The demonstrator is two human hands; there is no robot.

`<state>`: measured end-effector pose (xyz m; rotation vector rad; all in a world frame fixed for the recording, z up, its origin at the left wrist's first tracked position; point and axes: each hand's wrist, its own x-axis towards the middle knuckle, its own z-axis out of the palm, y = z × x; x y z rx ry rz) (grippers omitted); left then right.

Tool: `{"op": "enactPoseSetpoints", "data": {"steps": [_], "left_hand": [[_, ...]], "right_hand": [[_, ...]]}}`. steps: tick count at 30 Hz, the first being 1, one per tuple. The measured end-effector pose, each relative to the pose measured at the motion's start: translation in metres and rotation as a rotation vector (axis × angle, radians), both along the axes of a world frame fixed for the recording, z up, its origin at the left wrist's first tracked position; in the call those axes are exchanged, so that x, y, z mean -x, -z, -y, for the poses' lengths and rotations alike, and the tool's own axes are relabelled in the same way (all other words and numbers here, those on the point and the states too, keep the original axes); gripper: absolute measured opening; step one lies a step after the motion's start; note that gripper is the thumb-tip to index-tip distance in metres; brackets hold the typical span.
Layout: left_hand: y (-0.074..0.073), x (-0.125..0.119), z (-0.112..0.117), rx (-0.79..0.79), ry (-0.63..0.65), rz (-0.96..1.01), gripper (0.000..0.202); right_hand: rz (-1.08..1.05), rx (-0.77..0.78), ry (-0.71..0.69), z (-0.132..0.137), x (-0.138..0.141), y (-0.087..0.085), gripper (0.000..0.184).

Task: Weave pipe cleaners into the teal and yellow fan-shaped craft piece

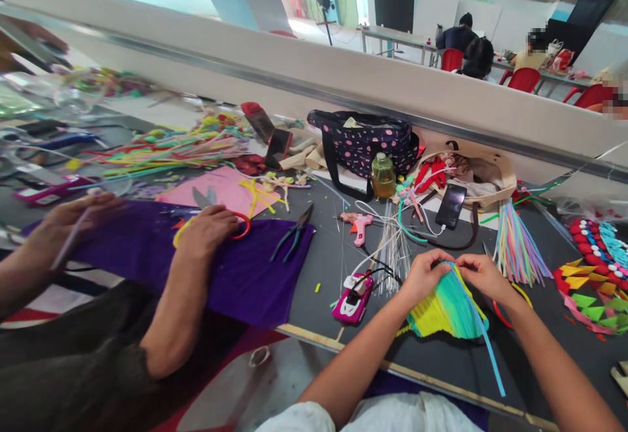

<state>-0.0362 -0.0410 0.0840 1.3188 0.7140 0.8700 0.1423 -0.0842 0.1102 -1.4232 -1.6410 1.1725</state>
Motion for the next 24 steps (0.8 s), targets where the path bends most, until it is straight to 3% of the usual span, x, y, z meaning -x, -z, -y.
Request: {"op": "enactPoseSetpoints", "data": {"steps": [9,17,24], "left_hand": [[-0.001,-0.001,-0.001,-0.009,-0.054,-0.019,0.016],[0.001,-0.006,0.002,0.089,-0.054,-0.002,0.022],[0.003,-0.009,0.001,0.099,-0.085,-0.001,0.021]], "right_hand": [[-0.204,0.146,0.102,0.004,0.003,0.000,0.023],[-0.091,0.116,0.132,0.001,0.000,0.015,0.020],[0.005,0.076,0.112,0.003,0.001,0.013,0.016]]}}
